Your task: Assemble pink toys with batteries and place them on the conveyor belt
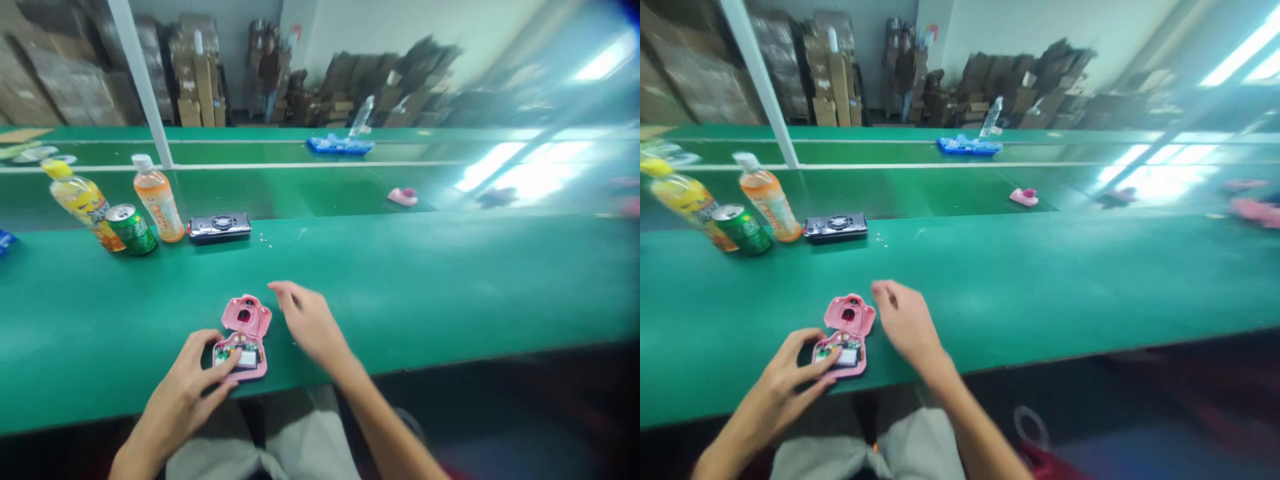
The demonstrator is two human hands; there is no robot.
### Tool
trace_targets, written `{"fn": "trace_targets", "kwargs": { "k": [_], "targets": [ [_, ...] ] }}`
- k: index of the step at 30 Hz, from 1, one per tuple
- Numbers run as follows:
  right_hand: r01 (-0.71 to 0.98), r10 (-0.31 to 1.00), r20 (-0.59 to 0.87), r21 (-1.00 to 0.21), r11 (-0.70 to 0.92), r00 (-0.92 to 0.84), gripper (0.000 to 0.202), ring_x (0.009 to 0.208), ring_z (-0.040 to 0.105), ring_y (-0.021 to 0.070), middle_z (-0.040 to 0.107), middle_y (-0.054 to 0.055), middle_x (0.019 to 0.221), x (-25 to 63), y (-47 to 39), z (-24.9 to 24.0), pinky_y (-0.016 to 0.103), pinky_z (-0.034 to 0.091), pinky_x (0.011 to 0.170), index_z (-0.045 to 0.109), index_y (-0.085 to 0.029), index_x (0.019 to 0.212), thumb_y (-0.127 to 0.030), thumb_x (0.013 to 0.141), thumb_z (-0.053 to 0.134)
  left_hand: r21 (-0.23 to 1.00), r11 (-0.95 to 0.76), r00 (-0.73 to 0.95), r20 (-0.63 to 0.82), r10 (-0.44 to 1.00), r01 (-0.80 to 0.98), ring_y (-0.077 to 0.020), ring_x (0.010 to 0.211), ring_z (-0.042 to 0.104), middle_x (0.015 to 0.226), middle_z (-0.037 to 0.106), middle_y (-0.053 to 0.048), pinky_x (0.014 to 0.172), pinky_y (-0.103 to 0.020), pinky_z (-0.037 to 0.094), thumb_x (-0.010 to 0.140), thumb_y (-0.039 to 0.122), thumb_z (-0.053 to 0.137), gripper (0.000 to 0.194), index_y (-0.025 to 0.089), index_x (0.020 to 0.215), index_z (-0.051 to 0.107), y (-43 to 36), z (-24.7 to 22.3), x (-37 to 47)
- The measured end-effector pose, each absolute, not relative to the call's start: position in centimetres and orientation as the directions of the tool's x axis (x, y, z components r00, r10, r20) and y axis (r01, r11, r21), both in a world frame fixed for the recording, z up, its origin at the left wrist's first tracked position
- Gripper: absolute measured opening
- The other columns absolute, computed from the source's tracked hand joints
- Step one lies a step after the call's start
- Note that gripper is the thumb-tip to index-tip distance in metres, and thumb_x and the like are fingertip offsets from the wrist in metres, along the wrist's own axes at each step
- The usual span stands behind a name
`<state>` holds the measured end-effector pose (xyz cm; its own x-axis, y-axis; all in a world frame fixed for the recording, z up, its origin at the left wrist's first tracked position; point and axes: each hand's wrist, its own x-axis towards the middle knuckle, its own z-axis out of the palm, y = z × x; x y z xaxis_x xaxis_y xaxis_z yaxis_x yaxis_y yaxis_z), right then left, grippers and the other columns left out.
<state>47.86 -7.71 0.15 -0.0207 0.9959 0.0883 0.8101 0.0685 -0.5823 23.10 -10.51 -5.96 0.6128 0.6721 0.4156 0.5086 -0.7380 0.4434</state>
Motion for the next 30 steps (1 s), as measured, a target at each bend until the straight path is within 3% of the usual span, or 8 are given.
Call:
{"fn": "trace_targets", "kwargs": {
  "k": [3,5,8,11,15,21,24,30],
  "targets": [
    [0.833,0.968,-0.180,-0.551,0.049,-0.176,0.074,0.048,0.051,0.0140,0.057,0.004,0.052,46.6,-0.1,3.2,0.029,0.044,0.053,0.073,-0.014,0.062,-0.067,0.102,0.040,0.450,-0.729,0.628,0.380,0.679,0.516,-0.0276,0.124,0.061,0.133,0.056,-0.012,0.101,-0.044,0.058,0.098,0.026,0.062,0.035,0.034,0.131,0.069,-10.4,-5.6,23.2],
    [0.856,0.916,-0.326,-0.515,0.036,-0.234,0.067,0.043,0.046,0.0120,0.054,0.001,0.048,44.2,3.3,4.1,0.027,0.039,0.049,0.069,-0.015,0.057,-0.074,0.088,0.061,0.458,-0.714,0.621,0.364,0.694,0.529,-0.0277,0.123,0.062,0.132,0.057,-0.011,0.101,-0.046,0.058,0.097,0.026,0.063,0.037,0.036,0.132,0.069,-10.4,-5.3,23.3],
    [0.879,0.841,-0.455,-0.474,0.051,-0.294,0.064,0.043,0.045,0.0125,0.051,-0.001,0.048,40.6,5.2,5.1,0.028,0.037,0.050,0.071,-0.015,0.060,-0.076,0.080,0.068,0.515,-0.666,0.587,0.338,0.736,0.540,-0.0280,0.123,0.062,0.133,0.057,-0.010,0.103,-0.048,0.056,0.097,0.028,0.065,0.037,0.040,0.132,0.069,-10.6,-5.0,23.4],
    [0.871,0.781,-0.482,-0.466,0.157,-0.398,0.055,0.044,0.044,0.0118,0.047,-0.005,0.045,39.6,4.3,6.8,0.028,0.037,0.053,0.071,-0.016,0.058,-0.068,0.075,0.078,0.686,-0.544,0.487,0.305,0.818,0.484,-0.0266,0.123,0.063,0.132,0.060,-0.008,0.106,-0.045,0.055,0.095,0.033,0.068,0.038,0.040,0.132,0.068,-10.8,-4.9,23.3],
    [0.761,0.684,-0.390,-0.517,0.392,-0.617,0.027,0.056,0.050,0.0103,0.061,-0.005,0.055,42.6,2.0,9.9,0.025,0.037,0.059,0.077,-0.016,0.067,-0.039,0.079,0.085,0.939,-0.331,0.151,0.316,0.937,0.088,-0.0243,0.117,0.069,0.131,0.064,-0.010,0.097,-0.034,0.059,0.093,0.040,0.071,0.046,0.027,0.135,0.059,-10.3,-5.4,23.2],
    [0.478,0.660,0.162,-0.568,0.670,-0.733,0.019,0.089,0.065,0.0151,0.076,0.004,0.101,45.9,-0.7,10.1,0.025,0.045,0.080,0.078,-0.016,0.106,-0.021,0.098,0.062,0.895,-0.311,-0.226,0.247,0.942,-0.318,-0.0194,0.113,0.069,0.123,0.066,-0.010,0.093,-0.027,0.058,0.098,0.054,0.060,0.045,0.021,0.128,0.060,-8.7,-3.8,25.9],
    [0.424,0.635,0.223,-0.578,0.697,-0.740,0.020,0.095,0.065,0.0157,0.075,0.006,0.107,45.6,-1.1,10.4,0.025,0.046,0.084,0.076,-0.014,0.110,-0.018,0.099,0.060,0.891,-0.267,-0.198,0.205,0.958,-0.367,-0.0206,0.124,0.065,0.137,0.063,-0.009,0.097,-0.026,0.057,0.099,0.055,0.058,0.049,0.025,0.137,0.056,-8.2,-2.5,27.1],
    [0.488,0.626,0.087,-0.546,0.681,-0.775,0.023,0.087,0.063,0.0145,0.075,0.001,0.096,43.9,-0.3,12.4,0.024,0.043,0.077,0.079,-0.015,0.102,-0.016,0.100,0.056,0.942,-0.281,-0.078,0.271,0.959,-0.185,-0.0243,0.130,0.064,0.141,0.066,-0.002,0.104,-0.036,0.058,0.104,0.056,0.047,0.045,0.034,0.142,0.053,-6.2,-1.5,27.0]
  ]
}}
